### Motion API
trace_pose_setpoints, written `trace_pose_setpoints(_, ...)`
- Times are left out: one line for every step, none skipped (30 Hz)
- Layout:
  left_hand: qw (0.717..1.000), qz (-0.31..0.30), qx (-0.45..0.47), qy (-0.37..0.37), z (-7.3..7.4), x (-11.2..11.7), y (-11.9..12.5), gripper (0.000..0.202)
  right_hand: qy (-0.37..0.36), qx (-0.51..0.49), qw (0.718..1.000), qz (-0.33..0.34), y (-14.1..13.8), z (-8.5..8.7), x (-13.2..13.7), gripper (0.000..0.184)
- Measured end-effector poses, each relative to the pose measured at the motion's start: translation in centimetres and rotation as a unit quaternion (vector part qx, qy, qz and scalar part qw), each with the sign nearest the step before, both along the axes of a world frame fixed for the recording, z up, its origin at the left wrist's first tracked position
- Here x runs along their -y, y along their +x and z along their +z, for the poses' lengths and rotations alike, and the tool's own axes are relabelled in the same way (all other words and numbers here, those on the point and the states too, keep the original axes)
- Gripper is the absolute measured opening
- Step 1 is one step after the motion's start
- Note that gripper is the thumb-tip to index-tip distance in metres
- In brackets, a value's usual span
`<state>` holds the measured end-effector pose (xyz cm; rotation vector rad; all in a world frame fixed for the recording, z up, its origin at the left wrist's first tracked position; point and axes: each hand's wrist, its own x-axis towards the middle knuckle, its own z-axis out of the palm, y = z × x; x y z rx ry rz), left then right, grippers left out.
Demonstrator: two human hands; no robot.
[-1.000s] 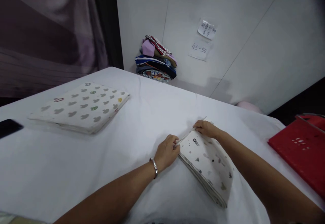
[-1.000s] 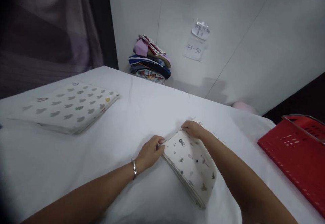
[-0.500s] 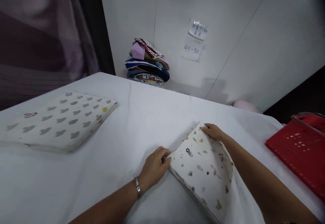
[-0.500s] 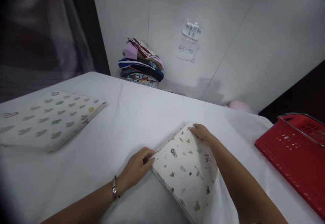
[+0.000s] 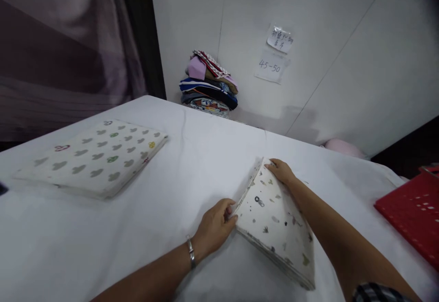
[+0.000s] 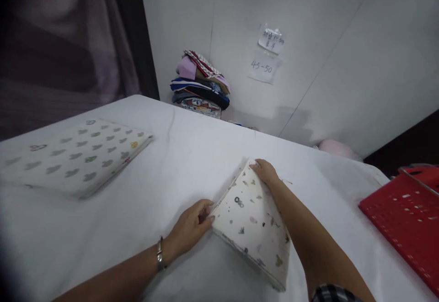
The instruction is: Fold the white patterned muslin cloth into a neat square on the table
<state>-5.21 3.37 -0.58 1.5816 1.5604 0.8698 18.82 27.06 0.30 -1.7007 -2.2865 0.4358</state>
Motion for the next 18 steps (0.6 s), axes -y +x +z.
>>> trace_pose_setpoints(1.000, 0.001, -0.001, 0.001, 0.0, 0.0, 0.0, 0.027, 0.017, 0.006, 1.000, -0.001, 0.0, 0.1, 0.4, 0.043)
trace_pose_setpoints(1.000, 0.002, -0.002, 0.002, 0.0, 0.0, 0.0, 0.027, 0.036, 0.010, 0.999, 0.002, 0.0, 0.3, 0.8, 0.043)
trace_pose_setpoints(1.000, 0.002, -0.005, 0.003, 0.0, 0.0, 0.1, 0.027, 0.054, 0.013, 0.998, 0.007, 0.0, 0.5, 1.2, 0.043)
trace_pose_setpoints(1.000, 0.002, -0.009, 0.005, 0.1, 0.0, 0.1, 0.026, 0.069, 0.015, 0.997, 0.013, -0.1, 0.7, 1.4, 0.042)
trace_pose_setpoints(1.000, 0.001, -0.013, 0.007, 0.2, 0.1, 0.1, 0.025, 0.078, 0.016, 0.997, 0.019, -0.2, 0.8, 1.6, 0.040)
trace_pose_setpoints(1.000, -0.001, -0.017, 0.009, 0.3, 0.1, 0.2, 0.023, 0.082, 0.017, 0.996, 0.022, -0.3, 1.0, 1.6, 0.039)
trace_pose_setpoints(1.000, -0.002, -0.020, 0.011, 0.4, 0.1, 0.2, 0.021, 0.080, 0.017, 0.996, 0.020, -0.5, 1.0, 1.4, 0.038)
trace_pose_setpoints(1.000, -0.004, -0.023, 0.014, 0.5, 0.1, 0.2, 0.020, 0.074, 0.017, 0.997, 0.014, -0.6, 1.1, 1.1, 0.038)
trace_pose_setpoints(1.000, -0.007, -0.024, 0.016, 0.6, 0.1, 0.2, 0.019, 0.070, 0.017, 0.997, 0.008, -0.8, 1.1, 0.7, 0.037)
trace_pose_setpoints(0.999, -0.009, -0.025, 0.018, 0.7, 0.1, 0.2, 0.018, 0.066, 0.017, 0.998, 0.005, -1.0, 1.1, 0.3, 0.037)
trace_pose_setpoints(0.999, -0.010, -0.026, 0.019, 0.7, 0.1, 0.2, 0.018, 0.061, 0.017, 0.998, 0.005, -1.2, 1.2, -0.2, 0.035)
trace_pose_setpoints(0.999, -0.011, -0.025, 0.018, 0.8, 0.2, 0.2, 0.018, 0.056, 0.015, 0.998, 0.007, -1.3, 1.2, -0.6, 0.033)
trace_pose_setpoints(1.000, -0.011, -0.024, 0.016, 0.8, 0.2, 0.1, 0.018, 0.052, 0.013, 0.999, 0.011, -1.5, 1.2, -0.9, 0.031)
trace_pose_setpoints(1.000, -0.011, -0.022, 0.015, 0.8, 0.2, 0.1, 0.017, 0.050, 0.010, 0.999, 0.013, -1.6, 1.2, -1.1, 0.030)
trace_pose_setpoints(1.000, -0.010, -0.020, 0.013, 0.7, 0.2, 0.1, 0.016, 0.050, 0.005, 0.999, 0.014, -1.8, 1.1, -1.3, 0.029)
trace_pose_setpoints(1.000, -0.011, -0.019, 0.011, 0.7, 0.2, 0.1, 0.014, 0.052, 0.000, 0.999, 0.012, -1.9, 0.9, -1.4, 0.030)
trace_pose_setpoints(1.000, -0.013, -0.018, 0.009, 0.7, 0.2, 0.1, 0.013, 0.054, -0.005, 0.998, 0.009, -2.0, 0.6, -1.5, 0.031)
trace_pose_setpoints(1.000, -0.015, -0.018, 0.007, 0.6, 0.2, 0.1, 0.011, 0.056, -0.010, 0.998, 0.005, -2.1, 0.3, -1.5, 0.032)
